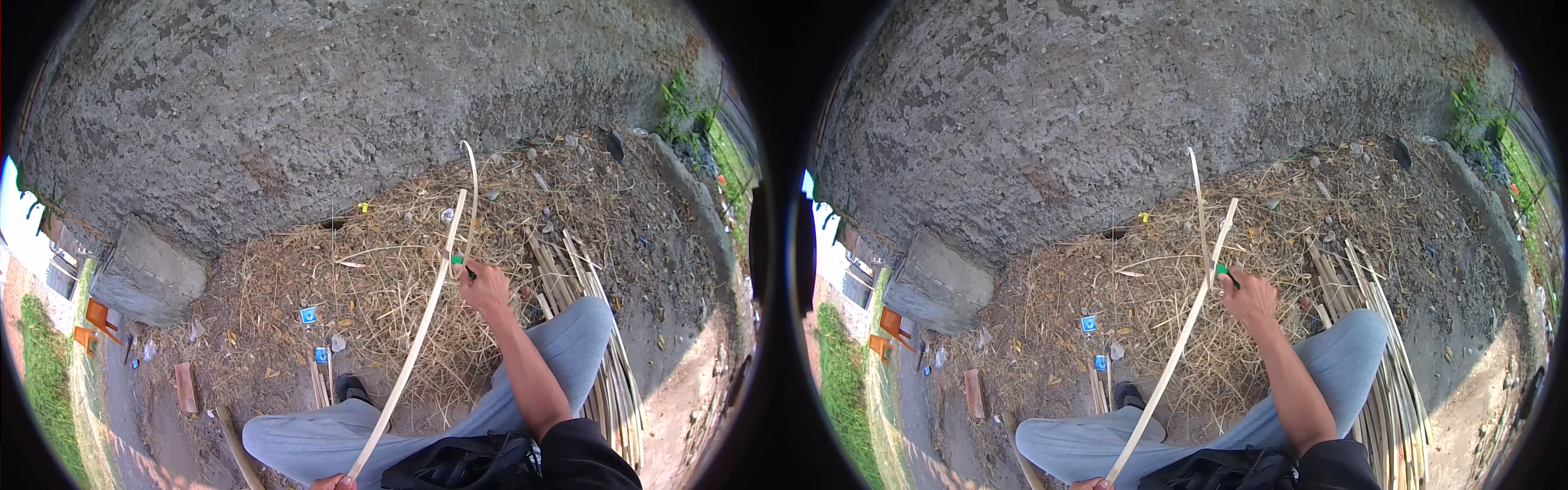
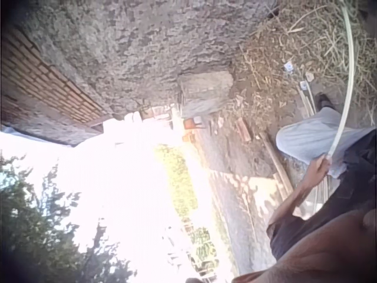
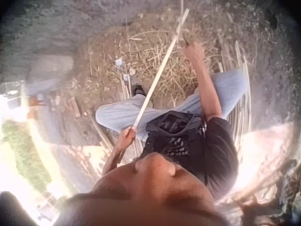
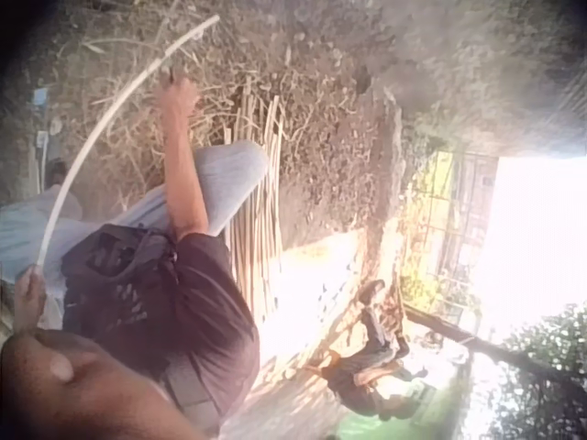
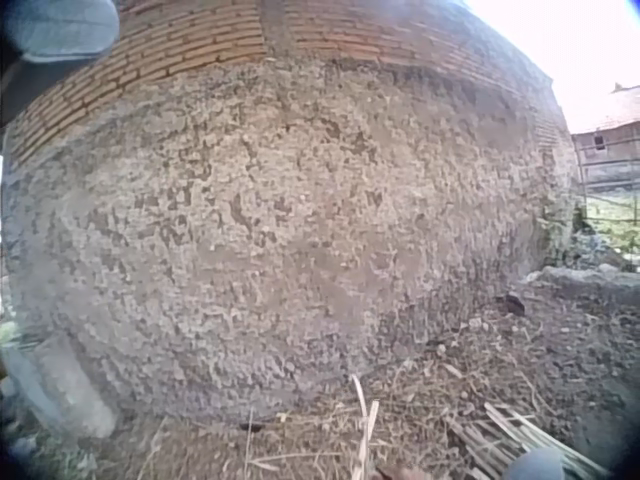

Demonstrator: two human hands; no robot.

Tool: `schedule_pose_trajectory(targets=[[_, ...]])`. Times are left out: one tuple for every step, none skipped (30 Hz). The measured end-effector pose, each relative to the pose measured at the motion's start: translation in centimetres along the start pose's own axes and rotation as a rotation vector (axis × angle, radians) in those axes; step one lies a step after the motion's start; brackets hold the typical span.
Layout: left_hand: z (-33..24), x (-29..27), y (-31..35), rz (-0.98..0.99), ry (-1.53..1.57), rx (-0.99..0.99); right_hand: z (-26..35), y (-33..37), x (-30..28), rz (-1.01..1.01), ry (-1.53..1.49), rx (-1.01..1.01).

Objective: The person strips bark from a long bamboo strip using a knife, holding the strip with one hand while pulling the knife along it with the other.

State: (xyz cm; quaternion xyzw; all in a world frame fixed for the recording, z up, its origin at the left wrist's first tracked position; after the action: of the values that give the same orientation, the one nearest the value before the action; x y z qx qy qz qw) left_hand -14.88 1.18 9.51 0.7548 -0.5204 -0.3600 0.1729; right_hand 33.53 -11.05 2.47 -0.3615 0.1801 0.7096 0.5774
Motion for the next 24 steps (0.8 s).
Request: schedule_pose_trajectory(targets=[[0.2,-0.2,0.1,-0.012,0.014,-0.034,0.4,0.2,0.4,-0.002,0.033,-0.020],[0.0,0.2,0.6,-0.005,0.039,-0.061,0.6,0.2,0.8,-0.004,0.065,-0.041],[0.2,0.2,0.7,-0.003,0.037,-0.060,0.4,0.2,1.1,-0.006,0.066,-0.038],[0.8,0.2,1.0,-0.002,0.052,-0.051,0.3,0.2,1.5,0.004,0.067,-0.067],[1.5,0.1,1.2,-0.002,0.068,-0.043,0.2,0.3,1.9,0.015,0.067,-0.097],[1.4,-0.1,1.4,-0.003,0.070,-0.044,0.1,0.4,2.6,0.043,0.090,-0.075],[1.7,-0.1,1.7,0.005,0.148,-0.082,0.0,0.5,2.9,0.046,0.090,-0.076],[2.0,-0.1,1.8,0.012,0.225,-0.120,-0.2,0.5,3.6,0.077,0.098,-0.059],[2.2,-0.3,1.9,0.006,0.230,-0.124,0.3,0.6,3.9,0.113,0.102,-0.046],[2.8,-0.1,1.9,0.039,0.303,-0.188,0.8,0.6,3.7,0.118,0.099,-0.051],[3.4,0.3,2.0,0.073,0.375,-0.252,0.8,0.7,3.6,0.133,0.040,-0.005],[3.5,0.3,2.0,0.074,0.374,-0.252,0.8,0.8,3.2,0.142,-0.016,0.045],[2.9,-0.5,1.8,0.001,0.174,-0.154,0.6,0.8,3.5,0.141,-0.017,0.047],[2.0,-1.2,1.8,-0.072,-0.027,-0.054,1.0,0.8,3.3,0.049,0.034,-0.047],[2.5,-1.2,1.7,-0.067,-0.032,-0.050,1.2,0.7,2.9,-0.048,0.085,-0.138],[1.8,-1.4,1.9,-0.107,-0.256,0.117,-0.4,0.0,3.0,-0.050,0.084,-0.135],[1.2,-1.2,2.4,-0.146,-0.479,0.285,-4.3,-1.1,2.2,-0.054,0.107,0.061],[3.0,-1.1,4.0,-0.168,-0.494,0.234,-6.9,-1.7,2.4,-0.050,0.115,0.243],[3.5,-1.4,5.4,-0.169,-0.518,0.185,-7.7,-2.1,2.3,-0.050,0.108,0.255],[3.4,-2.4,6.3,-0.208,-0.410,0.212,-8.6,-2.4,2.0,-0.103,-0.016,0.294],[3.2,-3.2,5.7,-0.187,-0.416,0.215,-10.0,-2.2,1.2,-0.165,-0.121,0.339],[3.7,-4.0,5.5,-0.187,-0.242,0.201,-9.0,-2.3,2.8,-0.046,-0.259,0.318],[4.2,-4.7,5.2,-0.186,-0.066,0.188,-8.3,-1.7,3.2,-0.040,-0.257,0.309],[6.1,-4.9,4.6,-0.197,0.130,0.059,-6.8,-1.0,5.0,0.098,-0.281,0.236]])
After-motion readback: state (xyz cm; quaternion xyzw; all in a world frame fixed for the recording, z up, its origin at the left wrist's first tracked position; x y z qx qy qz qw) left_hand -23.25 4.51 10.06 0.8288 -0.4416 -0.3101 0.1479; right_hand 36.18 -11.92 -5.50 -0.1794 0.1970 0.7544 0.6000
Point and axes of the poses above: each hand's wrist, its own y-axis away from the middle knuckle, its own x-axis out of the palm, z = x × y, the point moved 9 cm from there along -y, towards the middle knuckle, and after that the axes turned 1 degree about y, right-handed, at the moved point
